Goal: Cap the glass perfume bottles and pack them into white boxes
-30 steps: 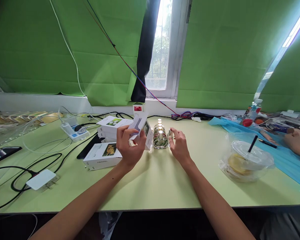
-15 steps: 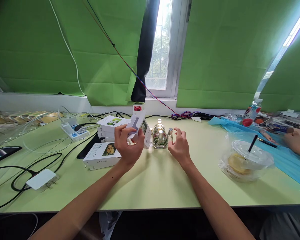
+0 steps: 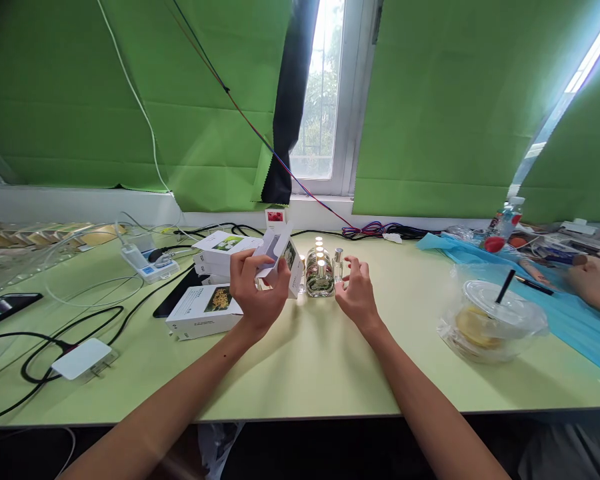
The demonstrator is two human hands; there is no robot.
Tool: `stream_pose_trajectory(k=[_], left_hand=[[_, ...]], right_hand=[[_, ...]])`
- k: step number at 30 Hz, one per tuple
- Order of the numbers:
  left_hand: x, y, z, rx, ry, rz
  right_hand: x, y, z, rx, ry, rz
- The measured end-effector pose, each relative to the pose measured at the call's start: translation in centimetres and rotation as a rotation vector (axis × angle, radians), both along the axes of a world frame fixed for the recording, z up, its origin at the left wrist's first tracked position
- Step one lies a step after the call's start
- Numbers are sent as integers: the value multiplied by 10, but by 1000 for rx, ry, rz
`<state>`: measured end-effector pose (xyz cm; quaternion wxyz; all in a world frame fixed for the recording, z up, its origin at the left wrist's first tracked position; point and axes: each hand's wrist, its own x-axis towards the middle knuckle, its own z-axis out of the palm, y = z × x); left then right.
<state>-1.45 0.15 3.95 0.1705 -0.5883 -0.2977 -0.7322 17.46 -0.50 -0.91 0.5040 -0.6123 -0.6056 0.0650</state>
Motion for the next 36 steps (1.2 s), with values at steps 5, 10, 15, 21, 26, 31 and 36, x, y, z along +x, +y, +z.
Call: stream_pose_trajectory(k=[5,10,15,21,26,31,36], left_hand=[[-1,0,-2,-30,25,20],[0,-1,-2,-26,32,15],[1,-1,-2,-50,54,23],[1,-1,-5,-90,88,-11],[1,-1,-5,-124,97,-30],[1,-2,-3,-161,94,-35],[0,-1,-3,-155,104,-64]], right_hand=[[-7,-2,4,163,-44,35],[-14,-4,6,207,-131,187],[-13,-1,1,162,-180,253],[-12,-1,-2,118,-177,246],[-14,-3,0,115,-172,226],[-14,-2,0,117,-160,235],[-11,-1,1,94,-179,302]])
